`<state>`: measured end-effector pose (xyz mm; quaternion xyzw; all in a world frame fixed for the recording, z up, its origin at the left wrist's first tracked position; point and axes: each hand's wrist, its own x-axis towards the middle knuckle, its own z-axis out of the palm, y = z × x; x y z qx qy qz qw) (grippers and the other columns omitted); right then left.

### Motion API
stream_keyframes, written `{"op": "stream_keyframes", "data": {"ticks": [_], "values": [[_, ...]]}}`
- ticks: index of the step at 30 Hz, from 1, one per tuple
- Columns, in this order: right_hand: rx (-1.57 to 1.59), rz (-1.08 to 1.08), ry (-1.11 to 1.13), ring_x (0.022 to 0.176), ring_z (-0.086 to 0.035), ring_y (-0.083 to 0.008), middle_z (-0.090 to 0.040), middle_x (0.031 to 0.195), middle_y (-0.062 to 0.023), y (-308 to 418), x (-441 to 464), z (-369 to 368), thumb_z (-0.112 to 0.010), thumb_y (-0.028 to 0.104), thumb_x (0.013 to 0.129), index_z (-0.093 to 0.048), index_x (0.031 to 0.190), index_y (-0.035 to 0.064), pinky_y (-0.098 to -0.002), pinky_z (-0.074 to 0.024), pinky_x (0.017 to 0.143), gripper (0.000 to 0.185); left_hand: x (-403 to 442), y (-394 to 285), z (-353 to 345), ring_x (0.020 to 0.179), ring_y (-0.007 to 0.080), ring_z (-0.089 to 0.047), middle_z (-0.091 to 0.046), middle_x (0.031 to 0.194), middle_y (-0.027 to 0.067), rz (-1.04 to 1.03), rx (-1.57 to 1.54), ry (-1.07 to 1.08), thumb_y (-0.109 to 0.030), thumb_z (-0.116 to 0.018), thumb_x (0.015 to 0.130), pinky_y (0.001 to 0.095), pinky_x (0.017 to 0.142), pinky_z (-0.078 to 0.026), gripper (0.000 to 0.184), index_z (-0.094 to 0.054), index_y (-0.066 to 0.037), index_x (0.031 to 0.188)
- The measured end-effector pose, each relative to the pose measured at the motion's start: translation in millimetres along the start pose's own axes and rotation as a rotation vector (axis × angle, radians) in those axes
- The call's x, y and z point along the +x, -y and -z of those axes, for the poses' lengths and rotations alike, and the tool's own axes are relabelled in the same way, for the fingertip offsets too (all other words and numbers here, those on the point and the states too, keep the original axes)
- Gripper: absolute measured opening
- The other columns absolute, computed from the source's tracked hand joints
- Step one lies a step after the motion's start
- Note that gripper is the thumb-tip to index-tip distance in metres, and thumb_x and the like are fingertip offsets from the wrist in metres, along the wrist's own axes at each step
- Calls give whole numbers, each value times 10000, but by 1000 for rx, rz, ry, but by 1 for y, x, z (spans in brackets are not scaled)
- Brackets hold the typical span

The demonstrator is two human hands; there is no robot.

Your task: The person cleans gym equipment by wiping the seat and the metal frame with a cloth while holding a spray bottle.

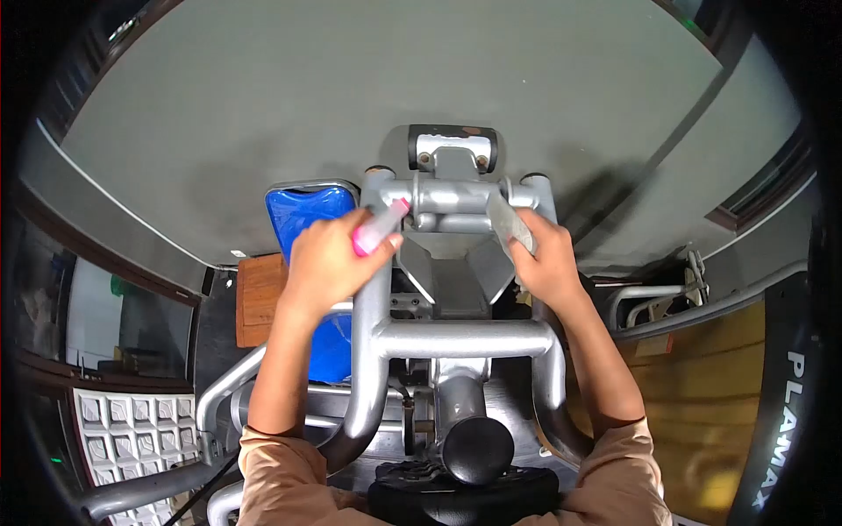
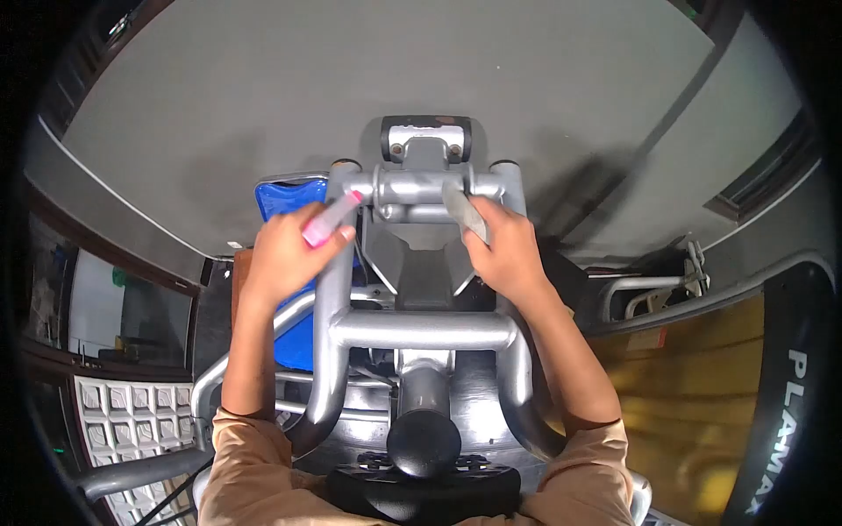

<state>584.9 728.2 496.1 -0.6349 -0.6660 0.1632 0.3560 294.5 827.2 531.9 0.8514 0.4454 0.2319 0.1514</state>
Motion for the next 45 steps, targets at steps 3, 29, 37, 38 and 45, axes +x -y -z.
{"op": "stream_keyframes", "data": {"ticks": [3, 29, 37, 38, 45], "values": [[55, 133, -323, 942, -691, -407, -700, 1029, -221, 2, -1, -5, -594, 66, 835, -669, 1170, 33, -424, -543, 827, 345, -3, -28, -8, 724, 410, -687, -679, 705, 176, -41, 105, 49, -520, -722, 855, 498, 664, -531, 451, -708, -75, 924], [309, -99, -489, 827, -695, -268, -699, 913, -170, -8, -9, 0, -627, 86, 886, -630, 1150, 23, -349, -526, 788, 272, 25, -48, -34, 683, 320, -725, -714, 713, 134, -390, 514, 143, -329, -749, 769, 447, 692, -570, 279, -696, -88, 899], [-288, 165, -106, 960, -682, -384, -651, 1020, -184, 7, -11, -17, -682, 94, 832, -621, 1110, 47, -463, -574, 855, 289, 4, -37, -18, 649, 329, -713, -702, 702, 139, -328, 441, 183, -359, -734, 787, 457, 680, -555, 288, -657, -91, 860], [-416, 157, -38, 939, -690, -371, -659, 1006, -178, 5, -10, -23, -697, 84, 812, -625, 1107, 45, -462, -575, 843, 306, 2, -37, -19, 649, 329, -713, -702, 702, 139, -325, 437, 173, -359, -734, 787, 457, 680, -555, 288, -657, -91, 860], [-874, 163, 147, 778, -727, -293, -695, 806, -132, -7, 12, -53, -662, 100, 824, -624, 966, -1, -394, -611, 642, 179, -17, -30, -29, 707, 308, -712, -693, 707, 132, -335, 331, -3, -267, -771, 730, 430, 735, -522, 258, -646, -100, 882]]}}
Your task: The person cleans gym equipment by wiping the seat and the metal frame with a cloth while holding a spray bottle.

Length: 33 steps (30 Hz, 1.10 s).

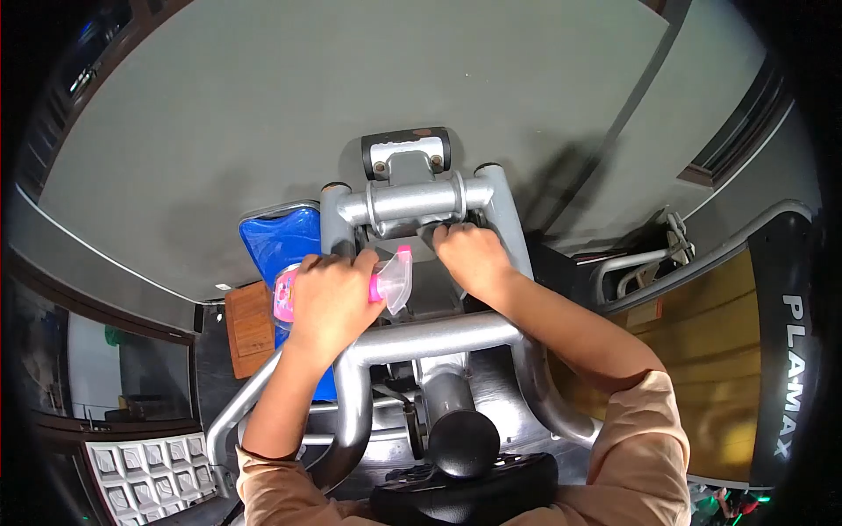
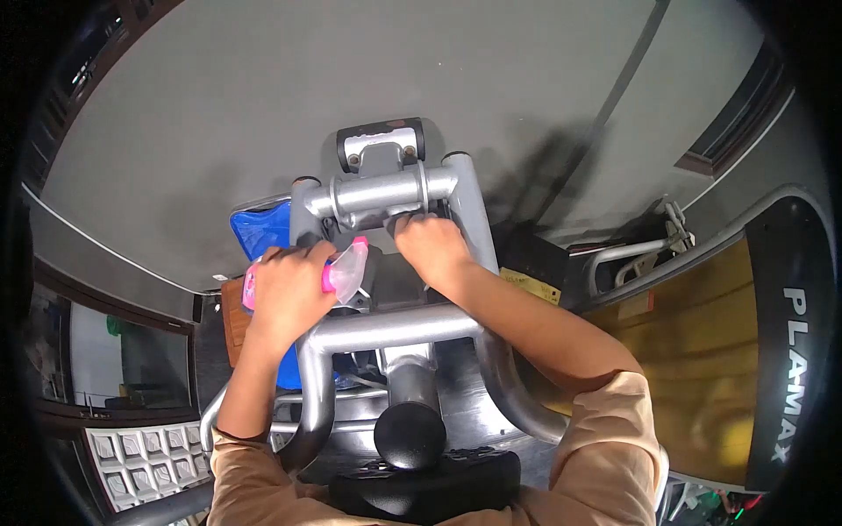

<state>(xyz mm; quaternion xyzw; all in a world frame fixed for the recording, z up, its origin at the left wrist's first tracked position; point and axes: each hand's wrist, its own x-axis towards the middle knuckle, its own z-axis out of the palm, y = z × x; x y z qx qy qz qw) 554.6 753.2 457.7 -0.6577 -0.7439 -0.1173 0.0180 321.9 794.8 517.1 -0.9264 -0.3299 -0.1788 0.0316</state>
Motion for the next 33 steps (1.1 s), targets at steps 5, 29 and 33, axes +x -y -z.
{"op": "stream_keyframes", "data": {"ticks": [5, 29, 33], "values": [[-99, 169, -100, 787, -726, -263, -724, 853, -146, 8, 33, -8, -661, 125, 807, -680, 931, -2, -357, -608, 586, 179, -5, -7, 3, 728, 303, -705, -694, 727, 133, -12, 7, -2, -215, -772, 688, 424, 752, -505, 275, -641, -91, 896], [-159, 143, -138, 1050, -706, -373, -689, 1224, -220, 32, 54, -75, -607, 174, 873, -645, 1233, -10, -368, -603, 828, 406, -12, -5, 1, 771, 279, -692, -686, 755, 98, 8, -38, -57, -191, -804, 656, 412, 766, -492, 305, -659, -105, 911], [188, -286, 146, 978, -747, -292, -772, 989, -133, 32, 52, -30, -607, 122, 890, -772, 944, 63, -389, -612, 819, 183, -15, 0, -4, 768, 281, -688, -685, 757, 100, 3, -76, -97, -188, -808, 648, 413, 775, -494, 319, -666, -106, 921]]}}
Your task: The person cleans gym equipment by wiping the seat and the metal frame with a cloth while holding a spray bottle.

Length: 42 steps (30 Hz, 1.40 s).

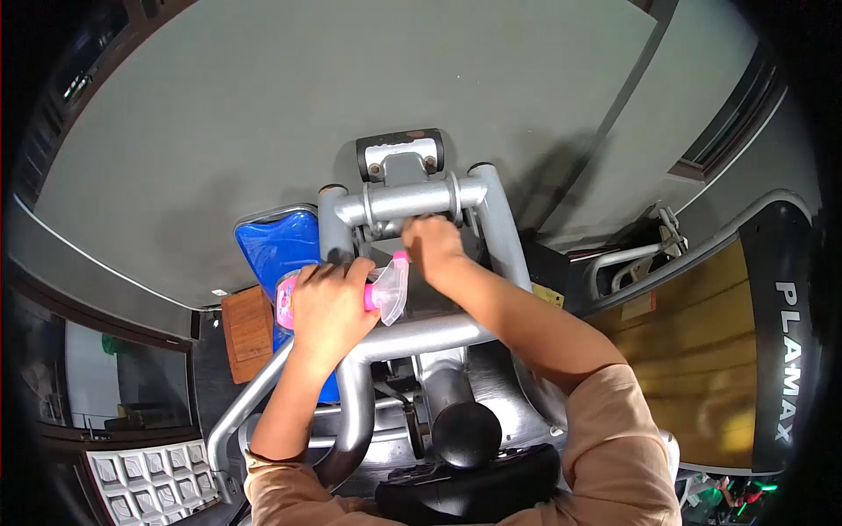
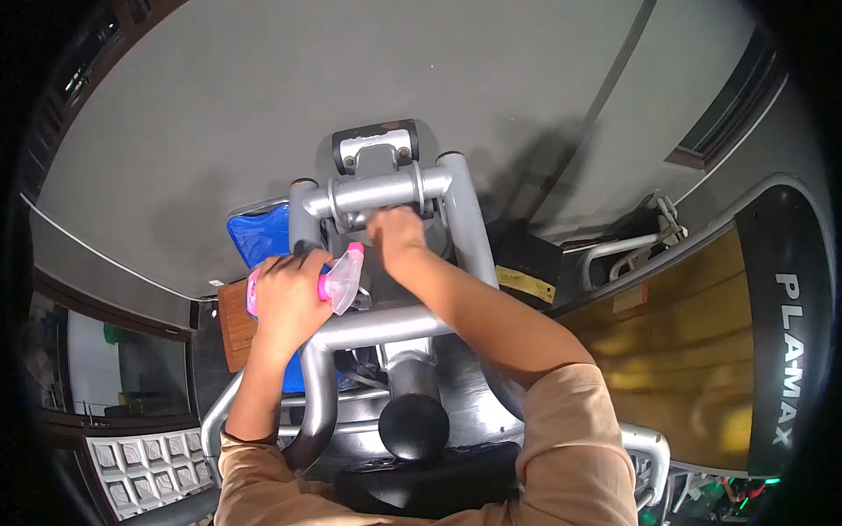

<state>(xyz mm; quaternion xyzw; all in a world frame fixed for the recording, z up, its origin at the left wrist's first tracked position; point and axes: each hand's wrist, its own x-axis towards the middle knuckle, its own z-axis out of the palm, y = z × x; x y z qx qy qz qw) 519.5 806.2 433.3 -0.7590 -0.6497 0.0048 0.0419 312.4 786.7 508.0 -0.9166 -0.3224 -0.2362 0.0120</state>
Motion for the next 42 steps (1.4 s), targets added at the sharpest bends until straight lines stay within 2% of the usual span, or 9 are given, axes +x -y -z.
{"op": "stream_keyframes", "data": {"ticks": [7, 9, 15, 19, 24, 29, 33, 36, 42], "values": [[-87, 161, 112, 905, -751, -349, -732, 1012, -196, -16, -11, 23, -649, 68, 842, -675, 1091, -14, -424, -625, 760, 264, -1, -2, 4, 777, 301, -687, -712, 804, 109, 1, -8, 13, -156, -752, 671, 430, 776, -487, 272, -681, -98, 928], [101, 413, -106, 904, -745, -332, -745, 991, -130, -19, -17, 31, -649, 88, 854, -708, 1089, 81, -415, -621, 757, 243, -1, -1, 2, 776, 294, -687, -699, 784, 109, 0, -5, 9, -177, -790, 648, 422, 781, -492, 326, -675, -99, 943], [326, 441, -604, 989, -694, -324, -610, 1212, -93, -21, -18, 59, -763, 14, 725, -626, 1198, 107, -424, -612, 810, 502, -2, 2, 0, 772, 288, -685, -684, 764, 108, -11, -6, 0, -194, -829, 624, 415, 789, -498, 386, -665, -97, 960], [171, 323, -189, 875, -709, -383, -535, 1196, -140, -11, -21, 43, -663, 55, 841, -591, 1182, 116, -469, -611, 740, 354, -2, 1, 0, 769, 288, -683, -682, 764, 106, -26, -1, -17, -190, -821, 627, 411, 783, -496, 371, -660, -97, 948], [47, 479, -190, 957, -692, -387, -620, 1090, -199, -10, -8, -2, -573, 170, 943, -706, 1043, 38, -475, -615, 717, 212, -1, 0, 0, 762, 283, -680, -682, 764, 97, -24, 1, -28, -185, -819, 623, 407, 775, -495, 365, -659, -99, 939], [31, 511, -472, 986, -687, -313, -631, 1210, -155, -24, 16, -72, -556, 224, 979, -619, 1252, 54, -455, -614, 683, 327, -2, 0, 1, 762, 281, -680, -685, 767, 96, -19, 4, -23, -186, -815, 625, 406, 771, -494, 360, -662, -104, 941], [-344, 459, -279, 993, -696, -295, -640, 1189, -162, -9, -9, -18, -536, 219, 993, -565, 1331, 93, -413, -617, 697, 362, -2, 0, 1, 766, 282, -682, -687, 770, 100, -15, -14, -25, -194, -812, 633, 406, 774, -495, 358, -671, -108, 950], [-326, 104, -63, 908, -739, -311, -684, 1094, -174, 0, -7, -11, -528, 138, 975, -578, 1292, 85, -406, -625, 660, 325, -2, 1, 1, 769, 282, -683, -688, 771, 102, -16, -14, -28, -197, -814, 637, 406, 776, -496, 357, -674, -109, 954], [-73, -29, 17, 924, -752, -359, -715, 1041, -242, -13, -1, 0, -585, 95, 928, -561, 1189, -37, -432, -638, 722, 293, -3, 0, 2, 778, 277, -685, -688, 771, 97, -7, 3, 1, -196, -820, 634, 401, 785, -493, 361, -675, -111, 954]]}}
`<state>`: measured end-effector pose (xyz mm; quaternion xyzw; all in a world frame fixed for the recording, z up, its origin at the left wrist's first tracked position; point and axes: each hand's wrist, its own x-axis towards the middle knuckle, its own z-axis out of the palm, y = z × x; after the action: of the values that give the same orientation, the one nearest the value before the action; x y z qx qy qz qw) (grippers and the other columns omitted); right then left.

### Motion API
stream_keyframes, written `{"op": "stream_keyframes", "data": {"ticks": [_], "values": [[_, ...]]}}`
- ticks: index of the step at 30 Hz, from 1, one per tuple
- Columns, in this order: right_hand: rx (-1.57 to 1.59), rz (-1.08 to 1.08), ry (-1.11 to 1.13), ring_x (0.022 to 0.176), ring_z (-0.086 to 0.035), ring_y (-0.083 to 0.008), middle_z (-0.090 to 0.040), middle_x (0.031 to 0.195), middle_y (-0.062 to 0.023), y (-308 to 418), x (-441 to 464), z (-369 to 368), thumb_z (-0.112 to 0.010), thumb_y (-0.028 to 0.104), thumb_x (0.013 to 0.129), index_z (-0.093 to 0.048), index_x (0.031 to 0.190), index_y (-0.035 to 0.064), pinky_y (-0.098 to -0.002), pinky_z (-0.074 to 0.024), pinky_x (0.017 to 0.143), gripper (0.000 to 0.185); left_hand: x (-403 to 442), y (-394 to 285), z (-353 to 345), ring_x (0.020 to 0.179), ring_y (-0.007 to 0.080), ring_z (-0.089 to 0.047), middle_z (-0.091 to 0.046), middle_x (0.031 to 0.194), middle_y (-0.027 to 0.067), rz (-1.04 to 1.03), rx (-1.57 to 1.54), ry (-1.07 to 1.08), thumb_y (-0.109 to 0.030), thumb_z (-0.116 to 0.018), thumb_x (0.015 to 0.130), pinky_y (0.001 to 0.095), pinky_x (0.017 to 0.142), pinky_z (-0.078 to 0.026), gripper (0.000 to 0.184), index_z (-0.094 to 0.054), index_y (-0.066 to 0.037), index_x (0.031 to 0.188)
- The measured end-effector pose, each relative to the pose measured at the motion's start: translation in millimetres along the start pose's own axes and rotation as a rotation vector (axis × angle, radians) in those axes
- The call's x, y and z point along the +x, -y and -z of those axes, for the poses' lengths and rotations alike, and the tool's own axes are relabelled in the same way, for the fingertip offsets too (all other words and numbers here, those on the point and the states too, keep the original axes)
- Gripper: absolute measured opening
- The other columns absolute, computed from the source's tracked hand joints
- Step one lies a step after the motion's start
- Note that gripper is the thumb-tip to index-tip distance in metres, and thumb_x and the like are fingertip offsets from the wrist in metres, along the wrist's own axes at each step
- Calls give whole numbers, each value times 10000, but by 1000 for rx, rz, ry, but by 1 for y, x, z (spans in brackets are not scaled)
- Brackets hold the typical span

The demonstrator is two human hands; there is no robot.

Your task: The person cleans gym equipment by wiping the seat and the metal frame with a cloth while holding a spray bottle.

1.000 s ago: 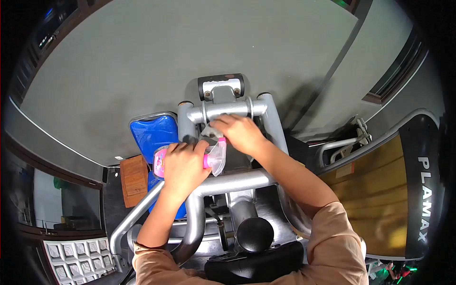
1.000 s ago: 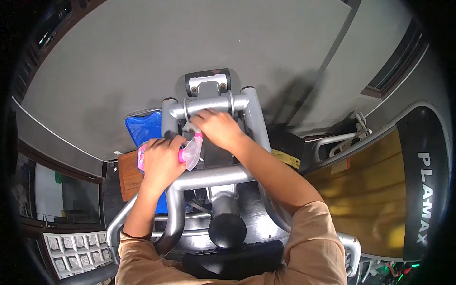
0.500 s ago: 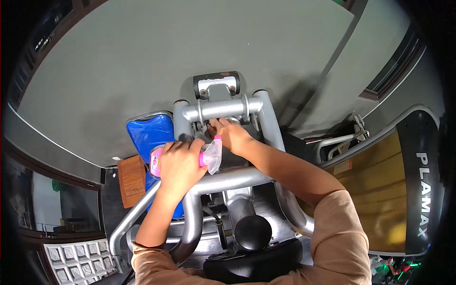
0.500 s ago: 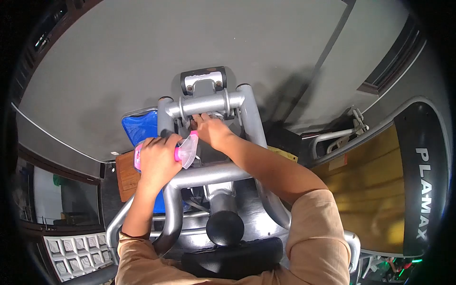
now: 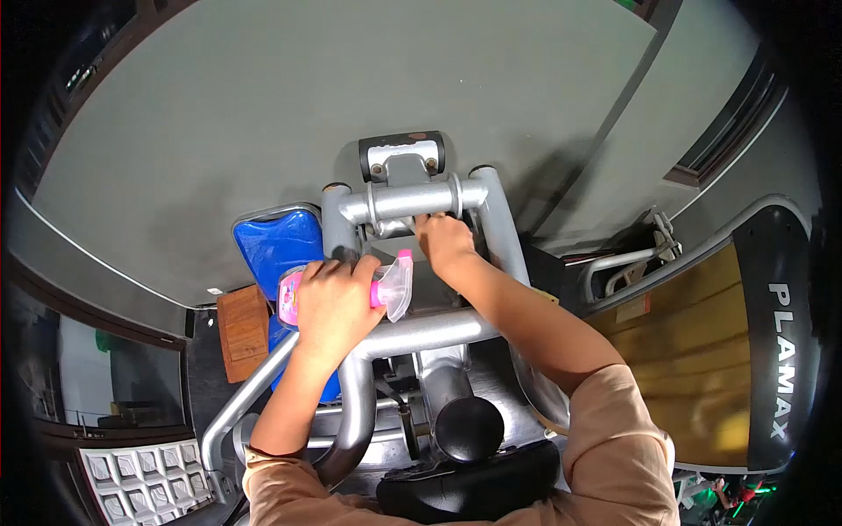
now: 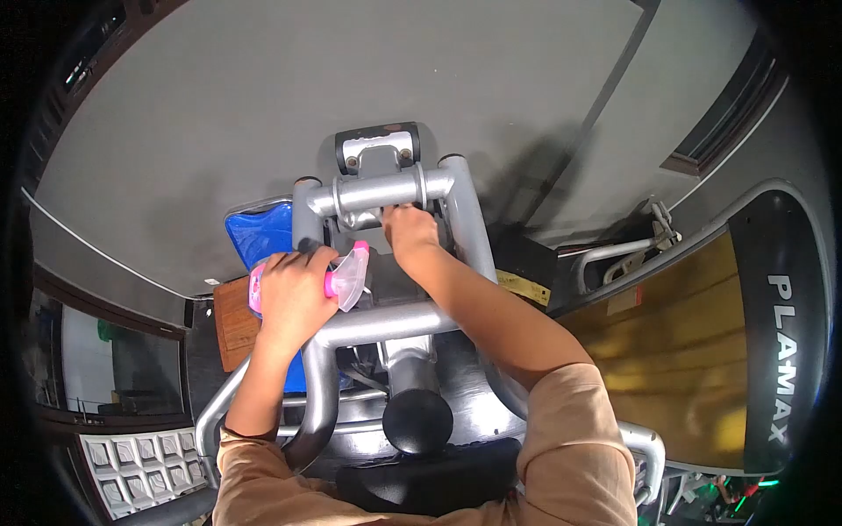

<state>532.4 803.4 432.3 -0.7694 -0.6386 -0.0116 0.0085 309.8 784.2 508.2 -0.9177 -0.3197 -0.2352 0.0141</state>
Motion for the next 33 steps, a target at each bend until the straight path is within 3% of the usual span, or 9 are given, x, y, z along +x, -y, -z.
{"op": "stream_keyframes", "data": {"ticks": [3, 6, 12, 16, 22, 25, 28, 32, 33], "values": [[11, 71, 28, 920, -750, -364, -707, 1060, -266, -4, 1, 3, -600, 62, 904, -547, 1209, -37, -424, -635, 758, 325, 1, -1, 2, 780, 272, -686, -689, 772, 94, 7, 2, 9, -193, -828, 625, 397, 791, -490, 370, -674, -113, 952], [17, 123, -2, 904, -740, -403, -669, 1073, -311, -8, -4, 5, -675, 40, 838, -468, 1294, -60, -437, -632, 738, 511, 2, -3, 0, 780, 268, -686, -689, 772, 91, 9, 7, 6, -190, -836, 618, 395, 793, -489, 375, -671, -114, 947], [3, 248, -19, 894, -735, -411, -642, 1080, -316, -7, -6, 9, -688, 10, 808, -449, 1314, -63, -444, -628, 734, 564, 2, -4, -1, 786, 267, -686, -683, 766, 85, 5, 28, 4, -195, -840, 619, 394, 794, -488, 372, -666, -113, 937], [-19, 276, 73, 978, -732, -376, -655, 1121, -295, -6, -8, 18, -622, 65, 889, -466, 1372, -45, -417, -626, 785, 519, 3, -3, -1, 767, 299, -681, -690, 778, 110, 3, -1, -4, -143, -756, 676, 424, 770, -481, 258, -681, -101, 920], [42, 314, 96, 1004, -725, -374, -633, 1219, -272, -8, -9, 10, -617, 61, 884, -447, 1450, -4, -437, -614, 828, 594, 3, -5, 1, 771, 281, -685, -694, 782, 91, 5, 29, -6, -185, -807, 651, 405, 778, -491, 309, -655, -102, 907], [82, 465, -40, 1011, -726, -360, -614, 1269, -238, 7, -9, -7, -580, 92, 922, -424, 1495, 19, -426, -617, 809, 598, 2, -4, 1, 770, 285, -687, -692, 784, 95, 15, 13, -2, -172, -794, 655, 405, 779, -492, 298, -662, -102, 912], [-80, 366, 130, 1018, -735, -336, -597, 1333, -231, 7, -8, 19, -516, 160, 983, -456, 1482, 26, -420, -622, 791, 520, 1, -2, 0, 776, 281, -690, -692, 781, 97, 4, 3, -14, -163, -782, 659, 401, 781, -494, 296, -672, -104, 927], [-73, 214, 21, 1007, -741, -332, -651, 1283, -208, 9, -5, 1, -517, 154, 987, -542, 1408, 31, -430, -622, 803, 440, 1, 1, 1, 783, 280, -695, -691, 775, 102, 8, -6, -11, -156, -779, 660, 402, 787, -495, 299, -681, -105, 938], [-80, 131, 27, 947, -745, -342, -672, 1237, -194, 9, -3, -3, -566, 131, 940, -567, 1376, 44, -419, -626, 763, 445, 1, 3, 0, 768, 298, -698, -696, 767, 112, 33, -32, -9, -179, -778, 683, 424, 778, -501, 284, -682, -102, 939]]}}
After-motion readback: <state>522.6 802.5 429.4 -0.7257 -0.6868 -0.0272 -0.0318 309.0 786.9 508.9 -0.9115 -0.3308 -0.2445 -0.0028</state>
